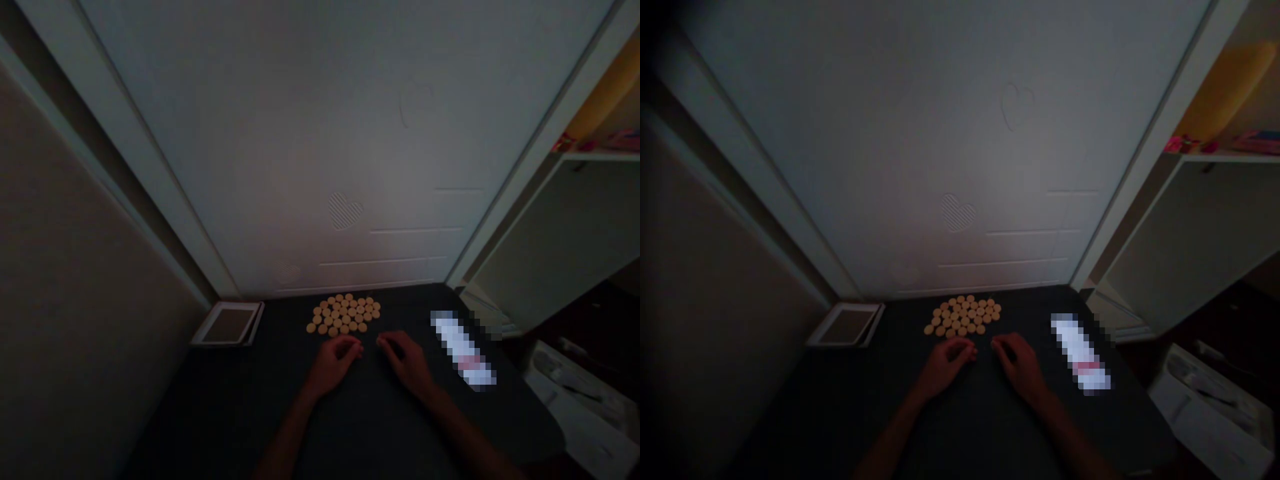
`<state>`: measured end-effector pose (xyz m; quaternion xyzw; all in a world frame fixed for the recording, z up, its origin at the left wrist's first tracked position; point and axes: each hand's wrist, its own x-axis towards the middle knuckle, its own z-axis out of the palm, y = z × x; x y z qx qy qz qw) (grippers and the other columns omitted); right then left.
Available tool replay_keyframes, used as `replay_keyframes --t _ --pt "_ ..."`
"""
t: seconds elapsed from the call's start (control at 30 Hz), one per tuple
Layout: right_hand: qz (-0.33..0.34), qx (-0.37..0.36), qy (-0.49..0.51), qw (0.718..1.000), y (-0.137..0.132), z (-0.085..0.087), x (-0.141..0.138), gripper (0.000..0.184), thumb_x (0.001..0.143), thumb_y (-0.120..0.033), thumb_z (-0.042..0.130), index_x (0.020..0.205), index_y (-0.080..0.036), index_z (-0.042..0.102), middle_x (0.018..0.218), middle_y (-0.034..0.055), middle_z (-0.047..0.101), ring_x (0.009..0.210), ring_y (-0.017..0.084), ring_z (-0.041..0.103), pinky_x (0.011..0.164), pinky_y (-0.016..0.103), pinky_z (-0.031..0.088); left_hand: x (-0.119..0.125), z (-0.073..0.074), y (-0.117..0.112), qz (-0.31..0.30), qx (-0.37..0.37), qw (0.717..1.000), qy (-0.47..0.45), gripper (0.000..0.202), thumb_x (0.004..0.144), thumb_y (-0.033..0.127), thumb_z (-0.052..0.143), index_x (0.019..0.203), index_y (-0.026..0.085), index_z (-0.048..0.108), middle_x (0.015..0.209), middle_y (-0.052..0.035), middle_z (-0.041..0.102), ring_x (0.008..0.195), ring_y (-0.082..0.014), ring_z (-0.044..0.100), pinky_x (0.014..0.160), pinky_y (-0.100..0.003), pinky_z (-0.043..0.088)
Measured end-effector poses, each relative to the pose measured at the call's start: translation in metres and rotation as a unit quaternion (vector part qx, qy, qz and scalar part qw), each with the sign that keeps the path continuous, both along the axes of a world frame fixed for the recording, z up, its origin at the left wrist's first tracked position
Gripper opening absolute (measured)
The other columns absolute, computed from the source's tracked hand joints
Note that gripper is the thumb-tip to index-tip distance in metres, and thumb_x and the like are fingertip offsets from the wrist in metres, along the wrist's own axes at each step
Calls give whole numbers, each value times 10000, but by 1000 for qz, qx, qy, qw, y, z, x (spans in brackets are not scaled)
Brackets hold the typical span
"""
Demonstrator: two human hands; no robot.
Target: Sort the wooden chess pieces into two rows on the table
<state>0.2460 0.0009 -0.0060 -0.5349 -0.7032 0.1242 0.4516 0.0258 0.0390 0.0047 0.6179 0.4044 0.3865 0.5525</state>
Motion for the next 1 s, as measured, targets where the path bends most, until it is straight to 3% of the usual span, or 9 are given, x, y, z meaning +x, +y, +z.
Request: replay_keyframes --t 0.23,0.4,0.67,1.0 --pt "-89 23 -33 995 9 -6 43 292 970 -471 567 1092 -246 709 1046 99 736 982 296 672 875 493 535 1 -1 -1 2 3 1000 19 258 869 432 675 926 185 716 888 -73 786 828 -221 743 805 -351 575" --pt "-129 29 -17 991 16 -11 55 375 964 -534 544 1092 -233 727 1011 107 740 926 291 685 813 469 549 1 -1 0 -1 6 1000 17 250 865 424 674 941 190 715 910 -69 787 828 -216 741 810 -352 575" --pt "-22 17 -120 992 11 -9 33 212 958 -417 610 1068 -296 745 983 65 736 984 282 646 865 482 509 1 0 -1 0 12 1000 22 229 861 410 681 922 193 720 890 -69 784 814 -218 743 800 -353 573" --pt "9 0 -158 987 11 -4 30 198 971 -376 599 1095 -297 731 969 48 735 989 263 635 884 453 479 1 -3 -1 -6 12 1000 27 208 864 375 681 950 188 712 910 -67 782 815 -210 740 797 -344 570"
